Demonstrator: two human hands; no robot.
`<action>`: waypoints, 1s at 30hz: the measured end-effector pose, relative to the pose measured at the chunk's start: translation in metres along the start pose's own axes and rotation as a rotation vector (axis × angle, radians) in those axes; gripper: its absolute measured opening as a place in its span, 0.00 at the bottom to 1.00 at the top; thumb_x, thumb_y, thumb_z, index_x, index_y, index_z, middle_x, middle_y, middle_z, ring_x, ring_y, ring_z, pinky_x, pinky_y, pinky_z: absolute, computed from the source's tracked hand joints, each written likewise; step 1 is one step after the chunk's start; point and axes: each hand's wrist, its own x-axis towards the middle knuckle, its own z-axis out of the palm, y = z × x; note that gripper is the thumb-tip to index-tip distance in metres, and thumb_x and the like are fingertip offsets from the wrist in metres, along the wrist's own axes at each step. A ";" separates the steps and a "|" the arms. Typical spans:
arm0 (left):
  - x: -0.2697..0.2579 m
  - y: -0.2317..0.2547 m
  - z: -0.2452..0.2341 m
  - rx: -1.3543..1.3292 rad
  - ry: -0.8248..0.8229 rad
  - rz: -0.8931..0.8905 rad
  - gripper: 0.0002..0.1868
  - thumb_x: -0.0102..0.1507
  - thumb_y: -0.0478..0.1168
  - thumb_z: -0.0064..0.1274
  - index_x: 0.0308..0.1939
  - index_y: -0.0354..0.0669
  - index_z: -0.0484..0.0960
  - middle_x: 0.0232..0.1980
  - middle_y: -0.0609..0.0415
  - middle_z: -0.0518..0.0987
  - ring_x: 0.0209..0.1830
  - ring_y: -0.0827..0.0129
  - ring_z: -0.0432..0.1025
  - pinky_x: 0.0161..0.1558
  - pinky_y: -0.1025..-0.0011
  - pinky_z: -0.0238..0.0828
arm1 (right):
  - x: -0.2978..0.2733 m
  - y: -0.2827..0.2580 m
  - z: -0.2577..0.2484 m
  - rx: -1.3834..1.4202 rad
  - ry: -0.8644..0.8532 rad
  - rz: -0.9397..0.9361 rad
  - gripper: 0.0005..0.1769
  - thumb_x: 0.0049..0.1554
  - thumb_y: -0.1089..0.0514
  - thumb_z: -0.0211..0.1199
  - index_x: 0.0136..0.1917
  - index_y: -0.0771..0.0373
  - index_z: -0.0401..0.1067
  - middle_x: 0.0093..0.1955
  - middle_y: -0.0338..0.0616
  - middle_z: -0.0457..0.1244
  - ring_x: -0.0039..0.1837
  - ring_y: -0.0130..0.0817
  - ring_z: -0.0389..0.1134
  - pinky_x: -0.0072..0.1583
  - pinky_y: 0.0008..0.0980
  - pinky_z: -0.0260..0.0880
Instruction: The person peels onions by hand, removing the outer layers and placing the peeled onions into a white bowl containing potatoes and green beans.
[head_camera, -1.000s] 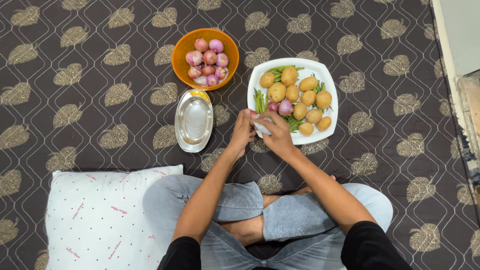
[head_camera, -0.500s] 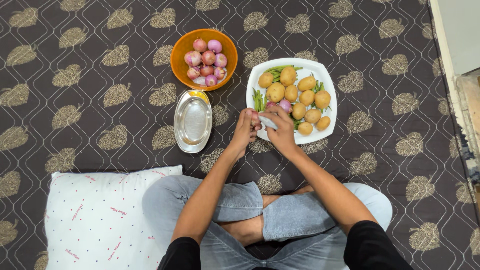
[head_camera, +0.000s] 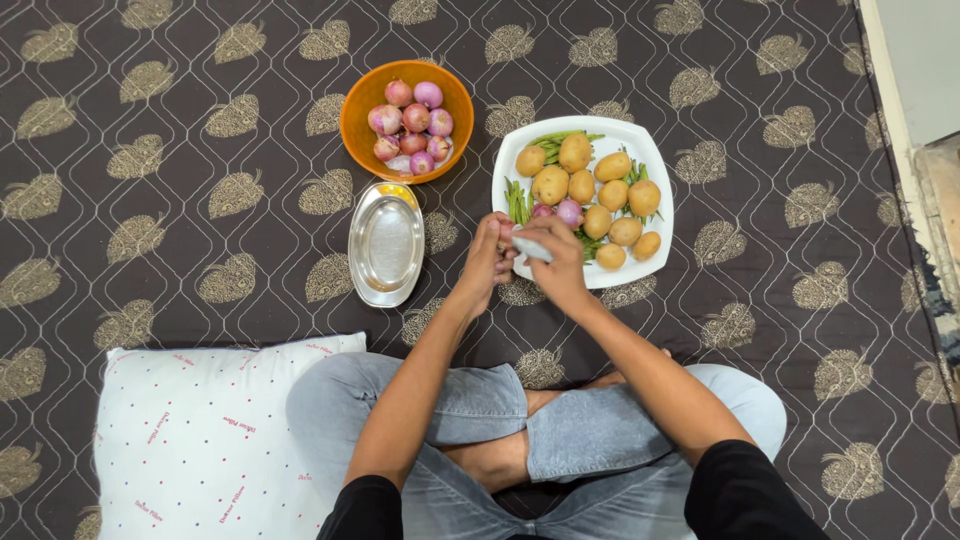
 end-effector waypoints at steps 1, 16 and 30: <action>-0.001 0.000 0.001 -0.001 0.000 0.002 0.21 0.73 0.61 0.33 0.59 0.55 0.67 0.34 0.62 0.64 0.25 0.84 0.51 0.24 0.85 0.47 | 0.001 0.004 -0.001 0.087 0.030 0.143 0.27 0.49 0.82 0.54 0.56 0.65 0.78 0.59 0.45 0.62 0.56 0.32 0.70 0.46 0.25 0.78; 0.006 -0.002 -0.015 0.217 -0.148 0.036 0.18 0.74 0.54 0.40 0.62 0.51 0.66 0.35 0.59 0.68 0.28 0.80 0.55 0.26 0.81 0.50 | 0.031 0.041 -0.061 0.103 -0.244 0.045 0.23 0.46 0.77 0.65 0.55 0.67 0.80 0.56 0.42 0.69 0.53 0.32 0.72 0.49 0.25 0.73; 0.075 0.016 0.085 1.472 0.084 0.838 0.31 0.52 0.46 0.68 0.59 0.46 0.79 0.53 0.50 0.79 0.54 0.51 0.71 0.51 0.58 0.70 | 0.064 0.005 -0.157 0.515 0.434 0.443 0.10 0.58 0.75 0.62 0.52 0.70 0.77 0.44 0.39 0.67 0.38 0.22 0.67 0.39 0.23 0.68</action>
